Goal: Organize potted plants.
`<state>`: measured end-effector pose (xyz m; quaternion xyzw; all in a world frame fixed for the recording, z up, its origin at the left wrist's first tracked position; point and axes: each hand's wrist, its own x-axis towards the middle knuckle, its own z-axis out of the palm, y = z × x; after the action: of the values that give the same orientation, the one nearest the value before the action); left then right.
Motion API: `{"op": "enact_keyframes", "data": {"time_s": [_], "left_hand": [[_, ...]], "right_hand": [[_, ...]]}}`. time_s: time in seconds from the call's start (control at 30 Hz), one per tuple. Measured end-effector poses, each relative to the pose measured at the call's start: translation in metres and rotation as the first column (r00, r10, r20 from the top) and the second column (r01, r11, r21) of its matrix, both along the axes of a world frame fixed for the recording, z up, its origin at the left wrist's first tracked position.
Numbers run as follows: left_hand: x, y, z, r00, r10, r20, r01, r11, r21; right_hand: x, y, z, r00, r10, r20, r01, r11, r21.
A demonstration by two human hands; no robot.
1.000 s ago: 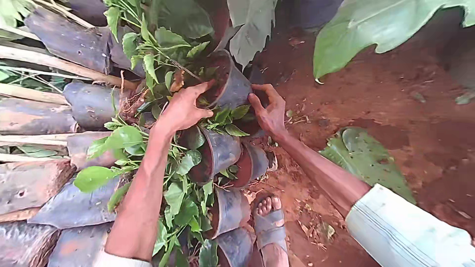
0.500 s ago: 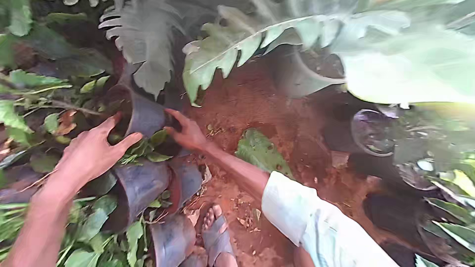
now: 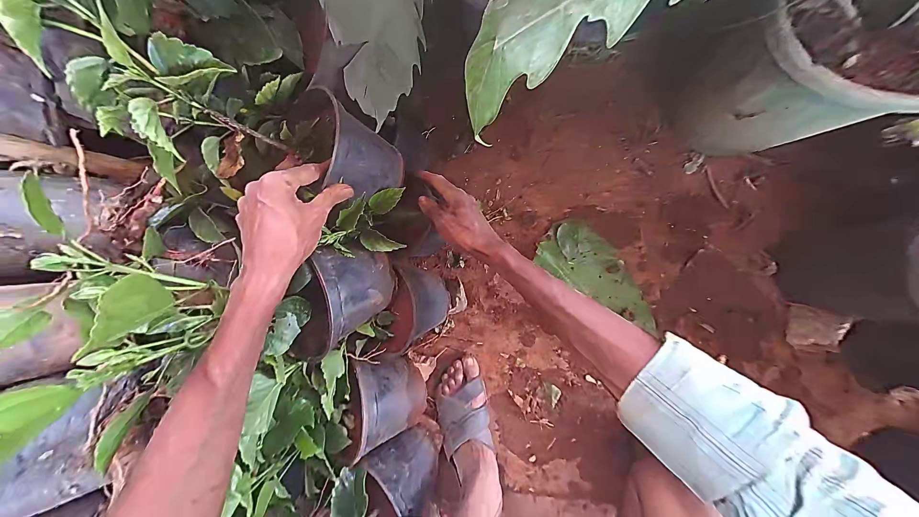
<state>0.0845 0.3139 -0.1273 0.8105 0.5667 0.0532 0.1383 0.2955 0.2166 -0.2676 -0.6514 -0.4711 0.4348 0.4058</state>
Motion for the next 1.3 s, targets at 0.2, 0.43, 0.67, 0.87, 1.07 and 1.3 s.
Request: {"op": "enact_keyframes", "data": {"time_s": [0.2,0.43,0.67,0.87,1.07,1.3], "left_hand": [[0.0,0.001,0.002,1.0,-0.008,-0.026,0.007,0.999,-0.054],[0.005,0.006,0.012,0.995,-0.007,-0.099,-0.005,0.993,-0.121],[0.003,0.011,0.012,0.992,-0.063,-0.105,0.046,0.986,-0.16],[0.007,0.014,0.016,0.986,-0.065,-0.151,0.036,0.982,-0.186],[0.009,-0.003,0.018,0.983,-0.084,-0.164,0.056,0.984,-0.169],[0.011,-0.048,0.033,0.972,-0.068,-0.226,0.076,0.997,0.025]], "right_hand": [[-0.032,-0.064,0.028,0.952,-0.211,0.223,0.158,0.959,0.234],[-0.127,-0.074,0.045,0.94,0.205,0.274,-0.302,0.873,0.383],[-0.137,-0.047,0.048,0.862,0.176,0.475,-0.406,0.8,0.442],[-0.144,-0.05,0.054,0.891,0.109,0.441,-0.315,0.848,0.427],[-0.148,-0.054,0.049,0.908,0.062,0.414,-0.254,0.867,0.428],[-0.151,-0.053,0.05,0.905,-0.027,0.425,-0.203,0.85,0.487]]}}
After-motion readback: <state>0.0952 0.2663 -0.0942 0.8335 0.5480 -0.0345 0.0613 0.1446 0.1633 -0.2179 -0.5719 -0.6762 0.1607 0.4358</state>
